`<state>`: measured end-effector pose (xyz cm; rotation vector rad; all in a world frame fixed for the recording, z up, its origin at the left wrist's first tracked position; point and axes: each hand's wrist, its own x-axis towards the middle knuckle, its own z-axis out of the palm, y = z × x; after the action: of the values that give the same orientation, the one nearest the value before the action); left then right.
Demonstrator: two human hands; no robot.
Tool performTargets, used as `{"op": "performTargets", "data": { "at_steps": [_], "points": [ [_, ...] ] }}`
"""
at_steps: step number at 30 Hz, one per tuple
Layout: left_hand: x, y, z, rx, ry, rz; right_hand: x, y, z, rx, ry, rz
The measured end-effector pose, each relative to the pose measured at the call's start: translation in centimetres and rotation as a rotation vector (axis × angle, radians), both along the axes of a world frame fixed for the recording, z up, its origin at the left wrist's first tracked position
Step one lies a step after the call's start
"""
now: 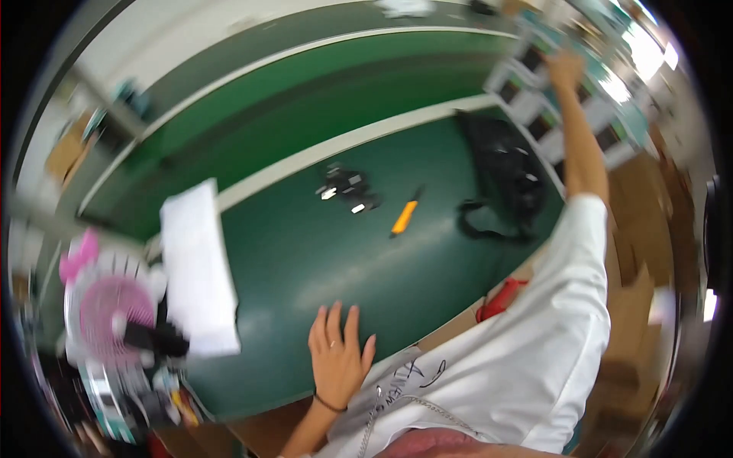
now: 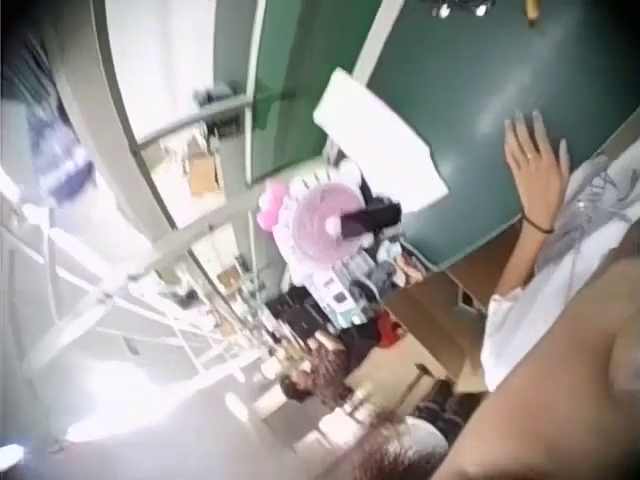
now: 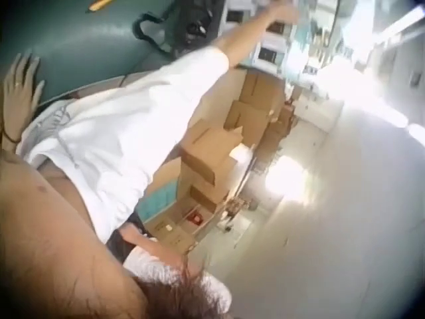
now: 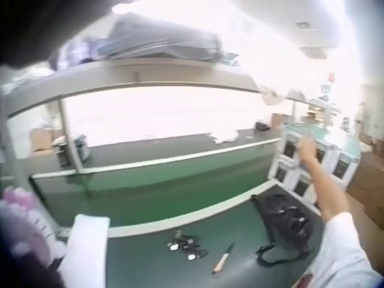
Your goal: Packing electronic devices into foam bags and placing them into product boxes.
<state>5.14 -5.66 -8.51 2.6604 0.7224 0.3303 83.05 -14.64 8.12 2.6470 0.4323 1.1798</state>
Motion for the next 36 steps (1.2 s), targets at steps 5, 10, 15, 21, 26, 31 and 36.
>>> {"op": "performTargets", "data": {
  "at_steps": [5,10,15,21,26,31,36],
  "points": [
    [0.8,0.1,0.0,0.052,-0.036,0.024,-8.2,5.2,-1.2,0.22,-0.426,0.554],
    [-0.1,0.2,-1.9,0.157,-0.111,-0.018,-31.0,18.9,-4.2,0.484,-0.029,1.219],
    [2.2,2.7,-0.8,0.183,-0.231,-0.095,-52.2,22.9,-9.5,0.502,0.563,1.715],
    [4.5,13.9,2.4,0.074,-0.734,0.262,-59.6,23.0,-17.4,0.498,1.425,1.629],
    [6.3,16.6,-3.6,0.047,-0.707,0.286,-58.2,23.7,-21.4,0.274,1.252,1.822],
    [5.1,17.5,-2.9,-0.009,-0.884,0.21,-56.1,24.9,-23.4,0.202,1.212,1.85],
    [5.1,17.9,-2.9,-0.155,-0.886,0.179,-54.5,25.8,-24.6,0.126,1.172,1.836]
  ]
}}
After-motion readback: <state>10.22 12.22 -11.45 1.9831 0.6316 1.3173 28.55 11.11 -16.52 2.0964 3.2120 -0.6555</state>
